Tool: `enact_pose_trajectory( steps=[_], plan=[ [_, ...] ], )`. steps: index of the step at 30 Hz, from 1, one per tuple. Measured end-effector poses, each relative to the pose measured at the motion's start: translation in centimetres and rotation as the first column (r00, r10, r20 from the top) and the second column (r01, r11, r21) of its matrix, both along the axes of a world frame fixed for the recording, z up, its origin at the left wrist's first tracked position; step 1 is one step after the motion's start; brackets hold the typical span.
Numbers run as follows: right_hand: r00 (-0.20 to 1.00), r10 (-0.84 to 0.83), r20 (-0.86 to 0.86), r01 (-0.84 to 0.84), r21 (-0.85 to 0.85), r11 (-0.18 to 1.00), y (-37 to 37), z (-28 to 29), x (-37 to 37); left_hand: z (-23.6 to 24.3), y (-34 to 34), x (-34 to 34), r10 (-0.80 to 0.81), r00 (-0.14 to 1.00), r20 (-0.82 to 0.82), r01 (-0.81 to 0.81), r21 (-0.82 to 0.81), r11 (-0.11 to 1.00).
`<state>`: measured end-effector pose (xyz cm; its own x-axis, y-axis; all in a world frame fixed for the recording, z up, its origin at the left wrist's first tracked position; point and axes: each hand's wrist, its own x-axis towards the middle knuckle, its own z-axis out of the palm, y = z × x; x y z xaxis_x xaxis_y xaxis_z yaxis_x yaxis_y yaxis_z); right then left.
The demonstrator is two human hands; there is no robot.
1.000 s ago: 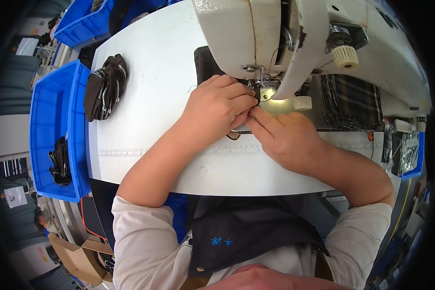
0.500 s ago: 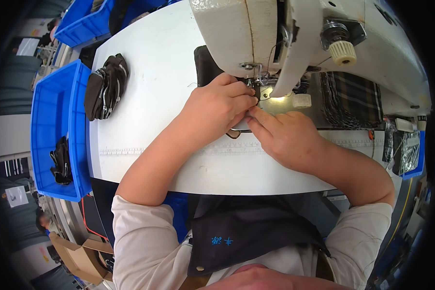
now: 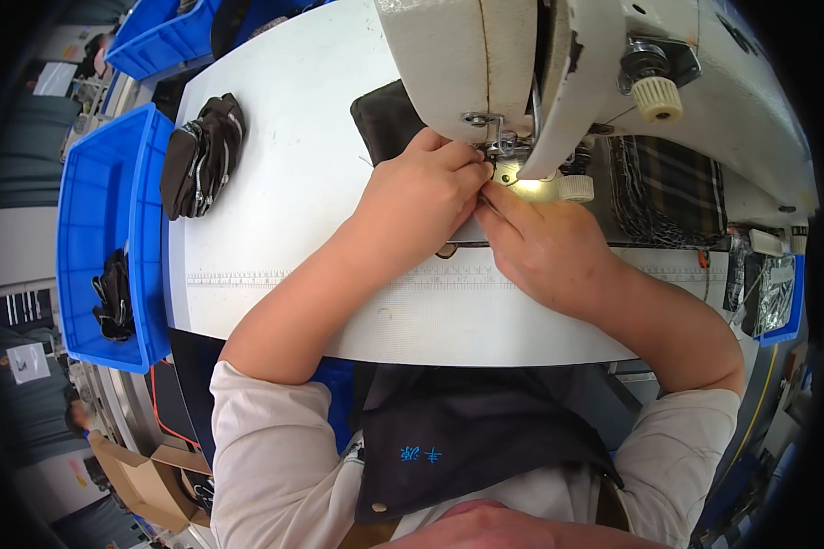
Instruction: The person sews a zipper onto a small fabric pouch using an industrial sewing machine. They align the zipper tape with the pouch edge, guide the fabric under the presser foot, and stitch along the seam. The person repeats this process for multiple pouches, handling them one at a time.
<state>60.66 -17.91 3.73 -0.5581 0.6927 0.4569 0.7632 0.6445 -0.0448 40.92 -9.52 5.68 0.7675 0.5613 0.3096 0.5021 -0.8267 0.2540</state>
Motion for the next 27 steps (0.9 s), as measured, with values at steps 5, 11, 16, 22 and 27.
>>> enact_pose_trajectory(
  steps=[5, 11, 16, 22, 27],
  plan=[
    [0.998, 0.016, -0.059, -0.016, 0.000, 1.000, 0.1, -0.2, -0.1, 0.0, 0.4, -0.2, -0.029, 1.000, 0.012, 0.028, 0.038, 0.999],
    [0.999, 0.045, -0.021, -0.046, -0.053, 0.998, 0.2, -0.3, 0.0, 0.2, 0.8, -0.7, -0.079, 0.997, 0.013, 0.078, 0.062, 0.995],
    [0.998, 0.040, -0.049, -0.041, -0.010, 0.999, 0.4, -0.7, -0.2, 0.6, 0.8, -0.7, -0.074, 0.997, -0.036, 0.076, 0.048, 0.996],
    [0.997, 0.037, -0.064, -0.037, 0.001, 0.999, 0.4, -0.5, -0.4, 0.0, 1.2, -0.9, -0.088, 0.996, 0.015, 0.087, 0.045, 0.995],
    [0.999, 0.036, -0.041, -0.036, 0.006, 0.999, 0.4, -0.4, -0.4, -0.3, 0.7, -0.5, -0.057, 0.998, 0.039, 0.058, -0.040, 0.998]
  ],
)
